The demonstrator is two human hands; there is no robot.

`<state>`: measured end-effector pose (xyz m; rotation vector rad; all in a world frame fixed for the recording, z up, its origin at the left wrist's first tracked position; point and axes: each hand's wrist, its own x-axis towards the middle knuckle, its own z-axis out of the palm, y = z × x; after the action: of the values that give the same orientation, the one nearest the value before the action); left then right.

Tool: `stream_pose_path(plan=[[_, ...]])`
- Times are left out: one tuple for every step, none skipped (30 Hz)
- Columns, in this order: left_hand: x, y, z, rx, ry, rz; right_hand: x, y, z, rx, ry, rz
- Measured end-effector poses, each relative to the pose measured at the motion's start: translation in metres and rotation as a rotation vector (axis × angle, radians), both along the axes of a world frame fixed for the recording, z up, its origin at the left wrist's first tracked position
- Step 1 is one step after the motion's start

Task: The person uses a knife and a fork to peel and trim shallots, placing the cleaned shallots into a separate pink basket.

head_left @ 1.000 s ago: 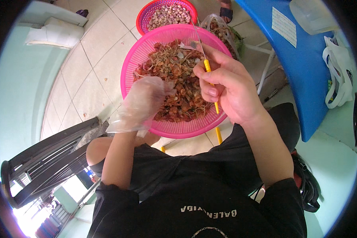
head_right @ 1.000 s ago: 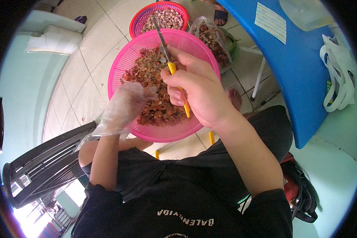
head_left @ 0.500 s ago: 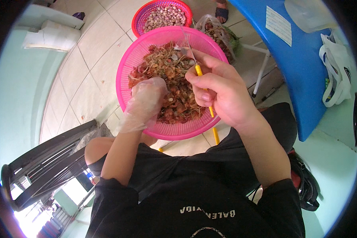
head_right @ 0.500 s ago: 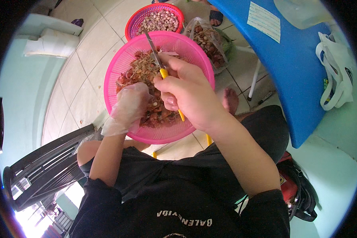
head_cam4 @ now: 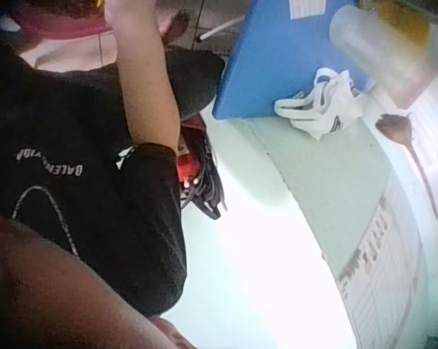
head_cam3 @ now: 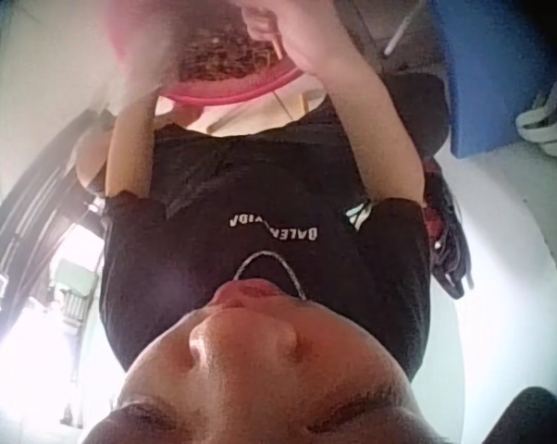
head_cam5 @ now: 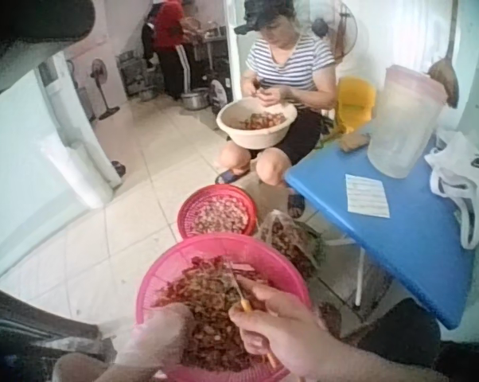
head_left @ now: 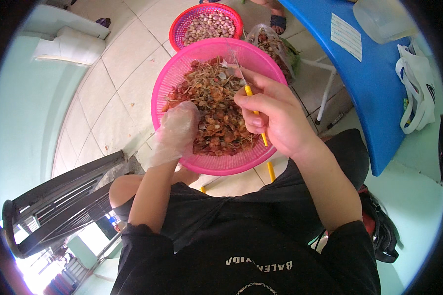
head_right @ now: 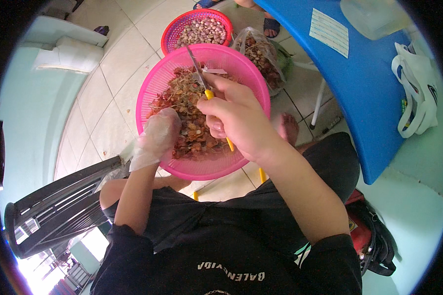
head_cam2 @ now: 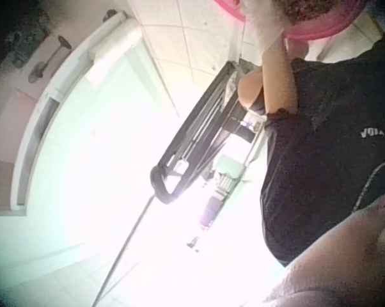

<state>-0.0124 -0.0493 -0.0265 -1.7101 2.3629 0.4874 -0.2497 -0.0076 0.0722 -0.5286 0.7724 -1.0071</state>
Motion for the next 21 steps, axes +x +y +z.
stream_pose_path(plan=[[0.001, 0.001, 0.000, -0.002, -0.001, 0.005, 0.001, -0.001, 0.000, -0.002, -0.001, 0.005], [0.001, 0.003, 0.001, -0.013, 0.022, -0.028, 0.002, -0.001, -0.001, 0.003, 0.010, 0.006], [0.001, 0.004, 0.002, -0.023, 0.050, -0.064, 0.002, -0.001, -0.001, 0.010, 0.025, 0.004], [0.002, 0.004, 0.000, -0.024, 0.052, -0.062, 0.003, -0.001, -0.002, 0.009, 0.027, 0.005], [0.004, 0.003, -0.005, -0.028, 0.056, -0.030, 0.003, -0.001, -0.003, 0.007, 0.025, 0.000], [0.007, 0.003, -0.009, -0.034, 0.058, 0.003, 0.004, -0.001, -0.002, 0.002, 0.021, -0.004], [0.010, 0.002, -0.014, -0.037, 0.057, 0.004, 0.005, -0.001, -0.003, -0.001, 0.020, -0.002], [0.013, 0.001, -0.020, -0.022, 0.068, -0.001, 0.005, -0.001, -0.004, -0.007, 0.020, 0.000], [0.012, 0.000, -0.020, -0.006, 0.080, -0.009, 0.005, -0.001, -0.004, -0.014, 0.021, 0.001], [0.011, 0.000, -0.019, -0.009, 0.080, -0.009, 0.005, -0.001, -0.004, -0.017, 0.020, 0.000], [0.009, -0.001, -0.018, -0.004, 0.072, 0.000, 0.005, -0.001, -0.004, -0.001, 0.025, -0.007], [0.008, -0.002, -0.016, 0.000, 0.065, 0.008, 0.005, -0.001, -0.003, 0.014, 0.031, -0.014], [0.008, -0.003, -0.016, -0.004, 0.065, 0.006, 0.005, -0.001, -0.002, 0.010, 0.031, -0.016], [0.010, -0.004, -0.015, -0.019, 0.094, 0.008, 0.005, 0.000, -0.001, 0.006, 0.034, -0.011], [0.010, -0.005, -0.014, -0.035, 0.124, 0.007, 0.004, 0.000, 0.001, 0.001, 0.037, -0.009], [0.006, -0.005, 0.000, -0.038, 0.124, -0.004, 0.002, 0.000, 0.000, -0.002, 0.037, -0.020], [0.003, -0.003, 0.018, -0.024, 0.249, 0.075, 0.001, 0.001, -0.001, 0.009, 0.034, -0.016], [0.004, -0.002, 0.031, -0.012, 0.369, 0.155, 0.001, 0.001, -0.002, 0.017, 0.027, -0.009], [0.007, -0.003, 0.032, -0.017, 0.365, 0.146, 0.002, 0.002, -0.002, 0.011, 0.022, -0.017], [0.011, -0.005, 0.031, 0.086, 0.590, 0.273, 0.003, 0.002, -0.004, -0.011, 0.162, 0.028], [0.009, -0.006, 0.036, 0.139, 0.699, 0.331, 0.004, 0.002, -0.008, -0.030, 0.302, 0.072]])
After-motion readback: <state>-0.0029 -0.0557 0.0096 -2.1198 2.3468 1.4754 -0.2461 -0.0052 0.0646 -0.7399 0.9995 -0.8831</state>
